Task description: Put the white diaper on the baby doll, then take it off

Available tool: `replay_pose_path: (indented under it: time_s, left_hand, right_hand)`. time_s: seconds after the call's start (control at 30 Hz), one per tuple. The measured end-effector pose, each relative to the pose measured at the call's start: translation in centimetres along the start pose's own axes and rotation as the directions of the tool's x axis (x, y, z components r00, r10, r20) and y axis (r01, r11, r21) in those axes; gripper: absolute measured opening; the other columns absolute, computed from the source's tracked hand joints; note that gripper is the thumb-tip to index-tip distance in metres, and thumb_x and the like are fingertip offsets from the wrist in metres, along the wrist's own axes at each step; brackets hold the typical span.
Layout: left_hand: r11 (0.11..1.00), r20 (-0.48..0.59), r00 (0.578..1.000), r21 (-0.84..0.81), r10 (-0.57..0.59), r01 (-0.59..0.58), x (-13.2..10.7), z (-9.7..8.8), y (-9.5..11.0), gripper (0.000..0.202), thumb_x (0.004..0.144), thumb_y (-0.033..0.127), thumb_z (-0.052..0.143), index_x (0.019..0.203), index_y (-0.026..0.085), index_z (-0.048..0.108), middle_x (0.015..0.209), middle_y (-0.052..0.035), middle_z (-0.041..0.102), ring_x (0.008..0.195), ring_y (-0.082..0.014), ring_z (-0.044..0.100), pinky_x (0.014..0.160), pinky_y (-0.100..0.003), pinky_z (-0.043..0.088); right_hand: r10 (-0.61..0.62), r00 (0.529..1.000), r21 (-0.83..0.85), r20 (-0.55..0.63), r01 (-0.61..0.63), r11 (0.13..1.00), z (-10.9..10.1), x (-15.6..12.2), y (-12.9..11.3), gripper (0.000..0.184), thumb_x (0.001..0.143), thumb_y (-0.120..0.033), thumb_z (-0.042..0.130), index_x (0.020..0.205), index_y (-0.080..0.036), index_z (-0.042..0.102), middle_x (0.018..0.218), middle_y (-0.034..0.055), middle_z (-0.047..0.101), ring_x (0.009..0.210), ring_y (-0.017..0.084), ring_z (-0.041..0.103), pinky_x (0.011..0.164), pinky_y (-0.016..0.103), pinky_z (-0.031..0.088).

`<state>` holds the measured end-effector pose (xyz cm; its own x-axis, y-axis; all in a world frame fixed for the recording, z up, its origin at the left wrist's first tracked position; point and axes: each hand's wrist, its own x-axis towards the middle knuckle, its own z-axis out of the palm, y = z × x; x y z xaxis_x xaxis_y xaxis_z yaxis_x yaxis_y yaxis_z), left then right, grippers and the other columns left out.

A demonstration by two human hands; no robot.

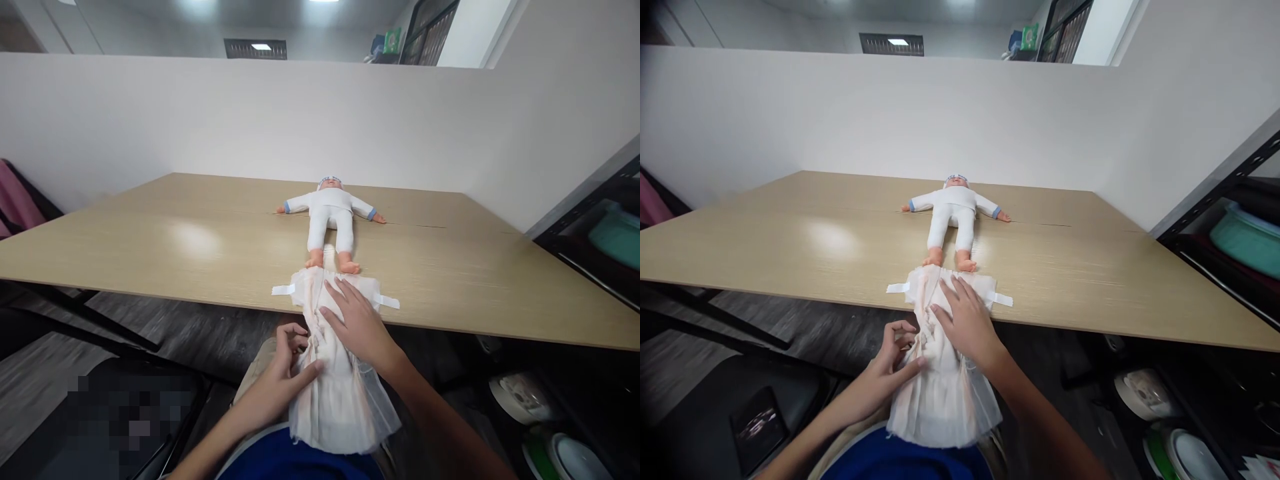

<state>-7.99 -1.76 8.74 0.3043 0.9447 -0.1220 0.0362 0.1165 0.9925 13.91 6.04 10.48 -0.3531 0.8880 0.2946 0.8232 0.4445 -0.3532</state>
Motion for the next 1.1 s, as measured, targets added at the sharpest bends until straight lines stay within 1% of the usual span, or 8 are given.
replay_pose_path:
  time_s: [0.13,0.27,0.33,0.5,0.63,0.73,0.87,1.1]
  left_hand:
    - [0.726,0.404,0.906,0.584,0.126,-0.362,2.1,-6.1,5.1,0.052,0.103,0.048,0.074,0.151,0.037,0.057,0.136,-0.0085,0.074,0.124,-0.0301,0.07,0.111,-0.045,0.052]
    - [0.299,0.42,0.791,0.763,0.444,-0.573,9.7,-9.5,10.0,0.025,0.111,0.034,0.056,0.131,0.028,0.07,0.132,-0.0111,0.075,0.123,-0.0329,0.068,0.109,-0.05,0.054]
    - [0.133,0.47,0.728,0.788,0.5,-0.601,14.8,-9.9,11.3,0.04,0.103,0.022,0.059,0.143,0.026,0.064,0.148,-0.0138,0.068,0.137,-0.0351,0.062,0.116,-0.053,0.051]
    - [-0.164,0.681,0.684,0.73,0.261,-0.663,25.4,-8.8,11.1,0.107,0.074,-0.005,0.066,0.171,0.03,0.041,0.184,-0.0151,0.032,0.166,-0.0436,0.036,0.129,-0.061,0.037]
    - [-0.217,0.84,0.528,0.542,0.122,-0.812,28.9,-7.0,9.9,0.116,0.067,-0.007,0.073,0.172,0.032,0.042,0.189,-0.0085,0.023,0.173,-0.041,0.023,0.136,-0.056,0.029]
    - [-0.222,0.888,0.443,0.459,0.121,-0.86,29.6,-5.9,9.6,0.084,0.08,0.003,0.072,0.159,0.031,0.059,0.186,-0.0032,0.034,0.171,-0.0351,0.03,0.136,-0.05,0.027]
    - [-0.139,0.886,0.388,0.431,0.252,-0.892,29.9,-5.4,9.9,0.033,0.098,0.021,0.064,0.128,0.028,0.076,0.161,-0.0074,0.067,0.151,-0.037,0.053,0.124,-0.052,0.04]
    - [0.209,0.809,0.351,0.285,0.47,-0.936,30.8,-5.8,15.0,0.034,0.101,0.023,0.06,0.131,0.027,0.074,0.137,-0.0084,0.078,0.13,-0.0314,0.067,0.119,-0.05,0.047]
  right_hand:
    - [-0.015,1.0,-0.034,0.006,0.015,0.999,1.2,0.5,0.9,0.058,0.116,-0.047,0.05,0.166,-0.018,0.057,0.178,0.0172,0.045,0.167,0.036,0.04,0.136,0.06,0.037]
    - [-0.023,1.0,-0.061,-0.011,0.022,0.998,1.6,0.5,0.5,0.056,0.116,-0.043,0.046,0.165,-0.017,0.057,0.178,0.0194,0.045,0.169,0.035,0.037,0.138,0.063,0.032]
    - [-0.024,1.0,-0.066,-0.013,0.023,0.998,1.7,0.6,0.3,0.057,0.116,-0.04,0.045,0.166,-0.016,0.055,0.179,0.0199,0.043,0.17,0.035,0.035,0.138,0.065,0.031]
    - [-0.033,0.999,-0.076,0.018,0.034,0.997,2.0,1.0,0.2,0.061,0.113,-0.031,0.044,0.172,-0.017,0.047,0.182,0.018,0.037,0.172,0.034,0.03,0.139,0.063,0.03]
    - [-0.028,0.999,-0.053,0.041,0.03,0.998,1.9,1.6,0.3,0.066,0.108,-0.025,0.048,0.174,-0.024,0.046,0.183,0.0125,0.036,0.172,0.034,0.031,0.138,0.064,0.032]
    - [-0.028,0.998,-0.031,0.052,0.03,0.999,1.8,1.7,0.3,0.068,0.105,-0.024,0.05,0.173,-0.026,0.047,0.183,0.0109,0.037,0.171,0.035,0.032,0.136,0.065,0.034]
    - [-0.015,0.996,-0.032,0.084,0.018,0.999,1.8,1.9,0.6,0.067,0.107,-0.026,0.049,0.174,-0.025,0.046,0.184,0.0106,0.034,0.171,0.035,0.032,0.136,0.066,0.035]
    - [-0.037,0.97,-0.004,0.242,0.039,0.999,0.9,4.1,2.1,0.064,0.116,-0.042,0.048,0.178,-0.031,0.037,0.187,0.0058,0.025,0.174,0.031,0.022,0.14,0.065,0.029]
